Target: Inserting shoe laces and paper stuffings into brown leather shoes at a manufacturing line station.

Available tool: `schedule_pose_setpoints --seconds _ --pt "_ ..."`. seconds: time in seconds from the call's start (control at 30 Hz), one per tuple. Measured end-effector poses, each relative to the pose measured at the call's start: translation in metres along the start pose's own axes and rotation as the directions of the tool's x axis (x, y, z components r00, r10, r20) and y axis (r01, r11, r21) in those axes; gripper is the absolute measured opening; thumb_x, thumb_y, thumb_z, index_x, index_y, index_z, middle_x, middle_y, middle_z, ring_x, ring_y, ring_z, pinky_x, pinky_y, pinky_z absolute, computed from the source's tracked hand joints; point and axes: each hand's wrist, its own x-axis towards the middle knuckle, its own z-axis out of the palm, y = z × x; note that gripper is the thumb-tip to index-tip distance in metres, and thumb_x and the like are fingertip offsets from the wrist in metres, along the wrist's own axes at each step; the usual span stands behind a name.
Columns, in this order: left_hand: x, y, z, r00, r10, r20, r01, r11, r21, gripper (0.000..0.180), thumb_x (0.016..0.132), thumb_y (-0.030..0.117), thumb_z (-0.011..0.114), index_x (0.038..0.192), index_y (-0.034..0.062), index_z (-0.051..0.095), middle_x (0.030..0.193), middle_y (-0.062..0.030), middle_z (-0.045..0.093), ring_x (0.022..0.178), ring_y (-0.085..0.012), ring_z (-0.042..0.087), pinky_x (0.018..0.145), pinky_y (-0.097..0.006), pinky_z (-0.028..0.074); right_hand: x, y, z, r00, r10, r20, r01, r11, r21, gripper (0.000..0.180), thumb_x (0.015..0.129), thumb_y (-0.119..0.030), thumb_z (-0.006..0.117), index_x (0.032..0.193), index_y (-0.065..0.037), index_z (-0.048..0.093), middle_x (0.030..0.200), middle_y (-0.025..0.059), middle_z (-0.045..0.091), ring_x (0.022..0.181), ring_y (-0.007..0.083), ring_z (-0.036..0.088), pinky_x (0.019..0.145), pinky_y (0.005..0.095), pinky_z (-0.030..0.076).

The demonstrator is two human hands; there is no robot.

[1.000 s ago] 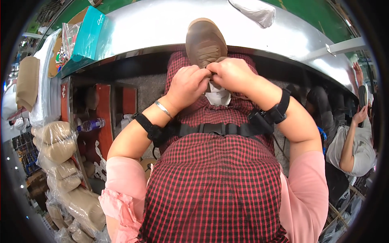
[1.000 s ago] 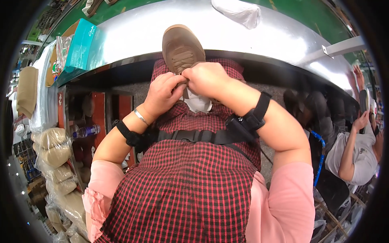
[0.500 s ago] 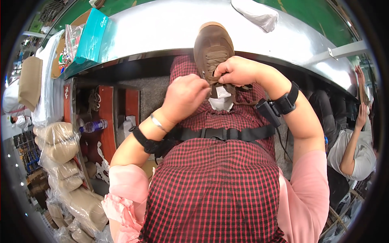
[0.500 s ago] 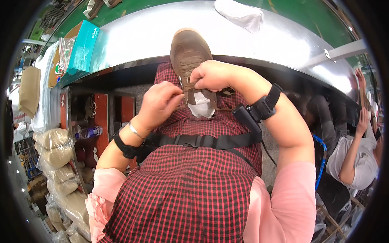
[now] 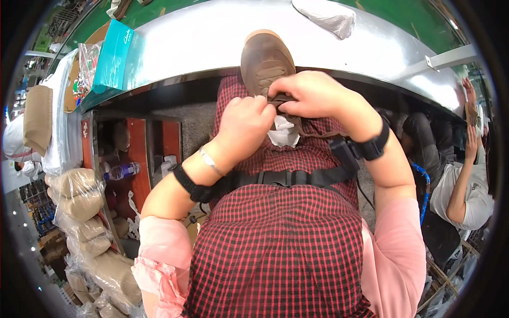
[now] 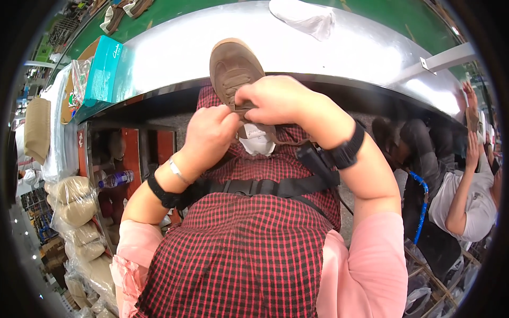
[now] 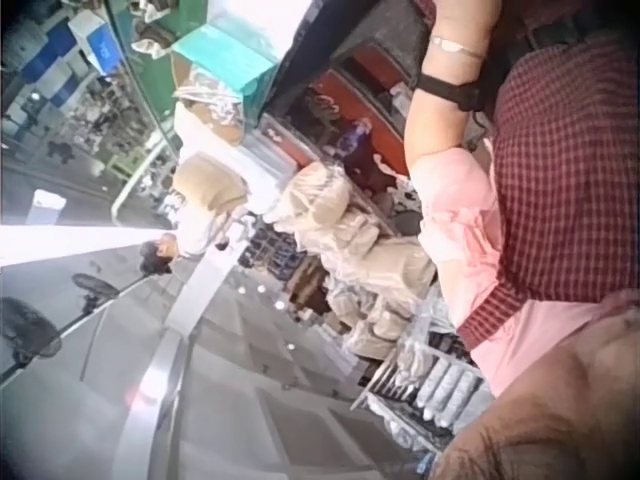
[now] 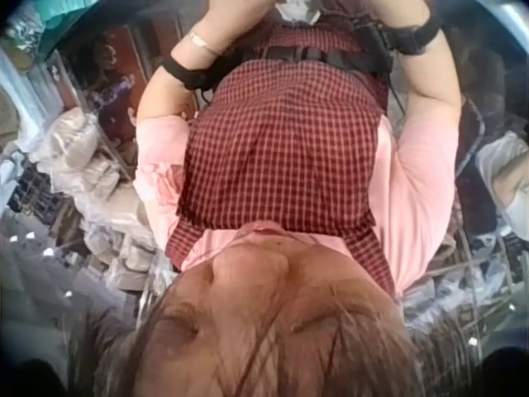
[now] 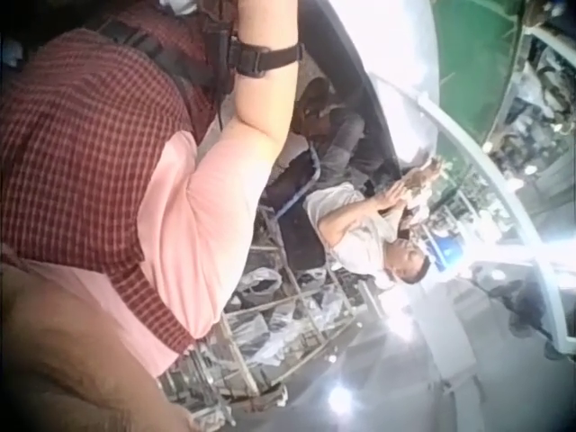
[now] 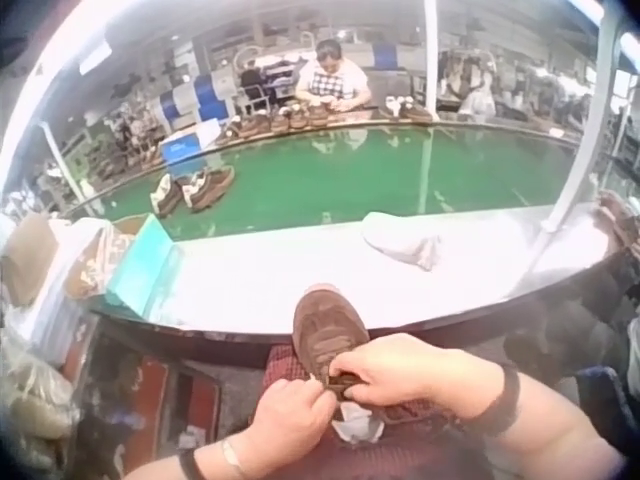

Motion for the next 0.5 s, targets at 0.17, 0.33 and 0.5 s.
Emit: schedule_pose_setpoints --seconds 0.17,0.33,0.5 --pt "-0.010 -0.004 -0.046 0.857 -0.505 0.097 0.383 0.500 -0.776 0.011 0.082 0.003 0.064 0.080 0.0018 0.054 0.095 -0.0114 0.060 0.088 -0.0246 0.059 0.082 -0.037 0.047 -0.021 0.003 -0.017 0.867 -0.007 -0.499 0.163 0.949 0.270 0.044 0.073 -0.025 0.069 0.111 -0.008 0.058 0.103 0.0117 0.060 0.099 0.0301 0.057 0.085 0.0371 0.047" --pt "-0.015 0.001 -0.074 0.828 -0.558 0.051 0.040 -0.032 -0.999 0.015 0.094 0.017 0.054 0.091 0.0052 0.045 0.087 -0.0113 0.059 0.084 -0.0262 0.059 0.087 -0.046 0.047 0.035 0.013 -0.001 0.787 -0.152 -0.598 0.189 0.982 -0.001 0.037 0.080 -0.022 0.066 0.114 -0.009 0.059 0.123 0.0127 0.056 0.112 0.0333 0.052 0.096 0.0402 0.039" --pt "-0.048 -0.036 -0.146 0.826 -0.554 -0.099 -0.305 -0.292 -0.907 0.016 0.097 0.018 0.048 0.086 0.0087 0.041 0.063 0.0019 0.034 0.046 -0.0072 0.033 0.040 -0.023 0.034 0.028 0.030 0.009 0.761 -0.161 -0.629 0.049 0.980 -0.191 0.027 0.081 -0.027 0.062 0.104 -0.014 0.064 0.126 0.0063 0.054 0.114 0.0307 0.050 0.098 0.0411 0.040"
